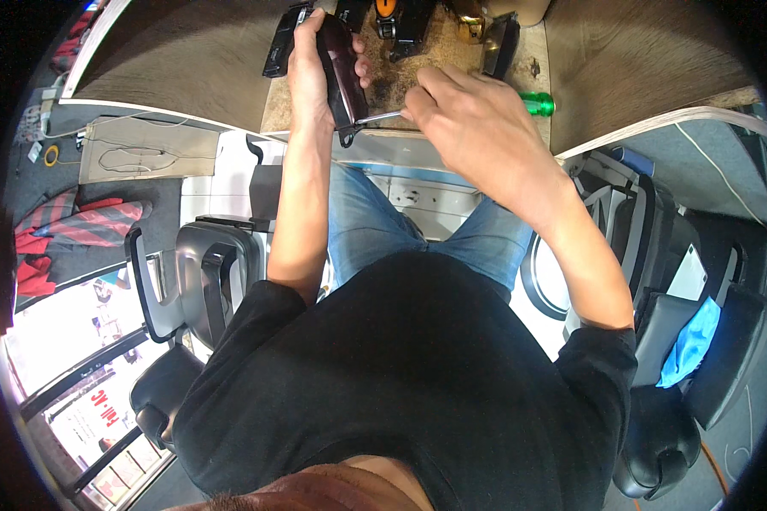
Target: The person uses a screwdriver to remove screws from the casing of a hair clipper, then removes the back cover to reveal the internal components. The person then uses the screwdriver to remove another screw from the internal assembly and sets the pieces on a counter.
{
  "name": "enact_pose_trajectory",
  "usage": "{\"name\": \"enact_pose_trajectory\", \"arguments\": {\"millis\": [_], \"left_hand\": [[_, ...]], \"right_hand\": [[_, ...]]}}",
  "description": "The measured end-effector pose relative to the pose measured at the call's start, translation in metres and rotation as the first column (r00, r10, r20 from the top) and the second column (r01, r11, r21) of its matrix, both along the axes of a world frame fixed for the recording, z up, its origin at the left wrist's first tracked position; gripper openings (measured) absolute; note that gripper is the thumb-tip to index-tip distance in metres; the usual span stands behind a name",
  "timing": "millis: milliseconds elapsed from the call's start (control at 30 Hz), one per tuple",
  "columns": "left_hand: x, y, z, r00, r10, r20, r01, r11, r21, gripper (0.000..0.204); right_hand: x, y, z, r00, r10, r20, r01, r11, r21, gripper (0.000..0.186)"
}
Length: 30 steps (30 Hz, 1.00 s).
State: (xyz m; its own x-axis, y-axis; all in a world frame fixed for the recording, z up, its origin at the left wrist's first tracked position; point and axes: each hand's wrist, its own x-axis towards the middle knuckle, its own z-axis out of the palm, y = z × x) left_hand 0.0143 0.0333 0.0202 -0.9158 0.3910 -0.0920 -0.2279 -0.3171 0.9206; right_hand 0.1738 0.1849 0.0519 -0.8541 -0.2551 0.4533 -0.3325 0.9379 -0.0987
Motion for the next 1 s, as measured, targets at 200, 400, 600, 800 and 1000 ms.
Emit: {"name": "enact_pose_trajectory", "arguments": {"millis": [200,400,600,800,1000], "left_hand": [[0.001,0.003,0.002,0.994,0.092,-0.061,-0.090,0.996,0.028,0.053],[-0.006,0.001,-0.002,0.989,0.114,-0.092,-0.116,0.993,-0.017,0.056],[-0.005,0.003,-0.001,0.983,0.173,-0.066,-0.173,0.985,0.009,0.042],[-0.001,0.011,0.007,0.962,0.230,-0.147,-0.243,0.967,-0.080,0.048],[-0.001,0.012,0.007,0.964,0.220,-0.146,-0.236,0.967,-0.101,0.050]], "right_hand": [[-0.008,0.006,0.003,0.994,0.038,-0.105,-0.032,0.998,0.059,0.010],[-0.008,0.008,-0.004,0.998,-0.029,0.065,0.031,0.999,-0.034,0.012],[-0.013,0.014,-0.014,0.997,0.072,0.013,-0.071,0.996,-0.045,0.008],[-0.010,0.018,-0.022,0.999,0.048,-0.006,-0.048,0.999,0.020,0.011],[-0.006,0.021,-0.021,0.999,0.028,-0.039,-0.029,0.999,-0.017,0.029]]}}
